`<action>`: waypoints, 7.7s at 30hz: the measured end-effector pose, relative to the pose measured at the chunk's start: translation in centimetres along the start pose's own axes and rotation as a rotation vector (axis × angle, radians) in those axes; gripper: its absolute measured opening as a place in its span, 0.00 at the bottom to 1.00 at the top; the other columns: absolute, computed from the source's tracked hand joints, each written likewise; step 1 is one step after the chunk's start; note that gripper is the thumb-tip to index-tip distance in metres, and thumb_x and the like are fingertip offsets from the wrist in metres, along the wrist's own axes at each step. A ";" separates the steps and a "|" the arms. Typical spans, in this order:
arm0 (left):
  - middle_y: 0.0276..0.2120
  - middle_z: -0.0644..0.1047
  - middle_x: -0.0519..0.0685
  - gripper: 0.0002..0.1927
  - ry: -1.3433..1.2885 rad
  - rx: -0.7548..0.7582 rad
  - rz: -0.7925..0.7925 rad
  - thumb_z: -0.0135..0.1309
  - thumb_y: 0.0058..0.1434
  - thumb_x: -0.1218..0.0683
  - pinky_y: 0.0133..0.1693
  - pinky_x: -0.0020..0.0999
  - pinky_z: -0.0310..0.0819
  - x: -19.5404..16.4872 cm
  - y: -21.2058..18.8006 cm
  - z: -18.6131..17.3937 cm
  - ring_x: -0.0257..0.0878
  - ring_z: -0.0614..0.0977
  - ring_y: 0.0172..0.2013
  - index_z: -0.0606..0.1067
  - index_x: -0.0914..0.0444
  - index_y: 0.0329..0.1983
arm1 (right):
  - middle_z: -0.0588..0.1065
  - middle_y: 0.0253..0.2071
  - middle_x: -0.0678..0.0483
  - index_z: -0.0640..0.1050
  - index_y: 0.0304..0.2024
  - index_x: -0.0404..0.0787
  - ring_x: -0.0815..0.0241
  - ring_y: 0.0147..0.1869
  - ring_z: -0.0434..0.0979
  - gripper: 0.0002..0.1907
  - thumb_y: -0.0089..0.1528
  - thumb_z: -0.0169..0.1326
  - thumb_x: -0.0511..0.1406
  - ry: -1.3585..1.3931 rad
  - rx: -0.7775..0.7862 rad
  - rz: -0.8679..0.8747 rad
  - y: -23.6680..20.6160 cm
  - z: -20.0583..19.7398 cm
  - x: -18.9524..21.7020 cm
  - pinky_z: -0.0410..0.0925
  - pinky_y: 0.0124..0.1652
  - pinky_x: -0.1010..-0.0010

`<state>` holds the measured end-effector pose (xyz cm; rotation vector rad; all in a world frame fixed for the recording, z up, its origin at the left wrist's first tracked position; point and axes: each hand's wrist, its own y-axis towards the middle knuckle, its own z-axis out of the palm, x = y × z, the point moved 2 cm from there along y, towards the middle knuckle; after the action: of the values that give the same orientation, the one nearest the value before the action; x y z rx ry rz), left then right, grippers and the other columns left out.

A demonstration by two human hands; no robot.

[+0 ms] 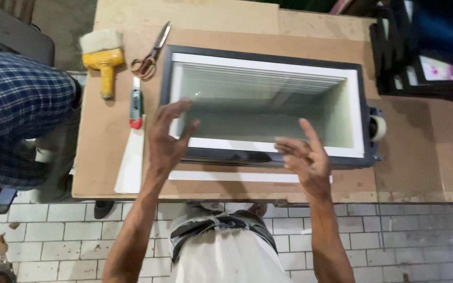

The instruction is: The person assembles a picture frame by placing white mat strips into the frame's inner channel and securing them with tape. They repeatedly adjust the frame, apply tape to the corners, and press the mat strips into place. The frame is handled multiple times and repositioned on the workbench during the process.

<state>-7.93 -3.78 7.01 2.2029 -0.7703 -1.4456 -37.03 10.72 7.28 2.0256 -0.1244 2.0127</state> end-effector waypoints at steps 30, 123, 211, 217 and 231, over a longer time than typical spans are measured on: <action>0.38 0.82 0.52 0.37 0.012 -0.071 -0.768 0.62 0.62 0.60 0.43 0.37 0.81 19.9 -21.4 -16.1 0.43 0.85 0.38 0.60 0.61 0.72 | 0.79 0.30 0.45 0.67 0.56 0.33 0.45 0.35 0.82 0.40 0.50 0.71 0.44 -0.937 0.400 0.331 -0.8 39.6 -21.4 0.74 0.38 0.57; 0.59 0.73 0.59 0.48 -0.196 0.202 -0.313 0.68 0.56 0.53 0.64 0.51 0.66 27.0 12.1 5.0 0.56 0.72 0.62 0.55 0.63 0.74 | 0.57 0.75 0.42 0.72 0.67 0.67 0.32 0.79 0.47 0.31 0.66 0.39 0.63 -1.303 0.272 -0.017 21.5 22.2 -12.9 0.42 0.69 0.28; 0.72 0.58 0.56 0.43 0.386 0.574 0.021 0.48 0.64 0.32 0.65 0.68 0.47 25.9 13.5 2.5 0.59 0.57 0.70 0.55 0.54 0.77 | 0.57 0.74 0.39 0.69 0.69 0.63 0.28 0.78 0.50 0.29 0.67 0.45 0.58 -1.335 0.296 -0.101 21.6 22.4 -12.7 0.47 0.65 0.23; 0.74 0.52 0.64 0.45 0.251 0.568 -0.061 0.55 0.62 0.40 0.67 0.65 0.47 20.9 6.3 -0.2 0.63 0.54 0.72 0.53 0.52 0.79 | 0.58 0.73 0.40 0.72 0.67 0.61 0.29 0.76 0.52 0.29 0.64 0.53 0.56 -1.355 0.256 -0.098 21.7 22.3 -13.1 0.49 0.64 0.25; 0.70 0.66 0.52 0.38 0.663 0.716 0.230 0.54 0.53 0.24 0.69 0.55 0.54 13.6 0.7 -5.0 0.52 0.65 0.70 0.78 0.44 0.63 | 0.67 0.73 0.45 0.63 0.73 0.44 0.47 0.76 0.65 0.41 0.63 0.62 0.51 -0.951 0.128 0.037 10.5 10.3 -4.9 0.61 0.72 0.54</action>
<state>0.82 -12.87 -0.22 2.7191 -1.3506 -0.2641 -29.91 -2.63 3.99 2.8902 -0.2197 0.9216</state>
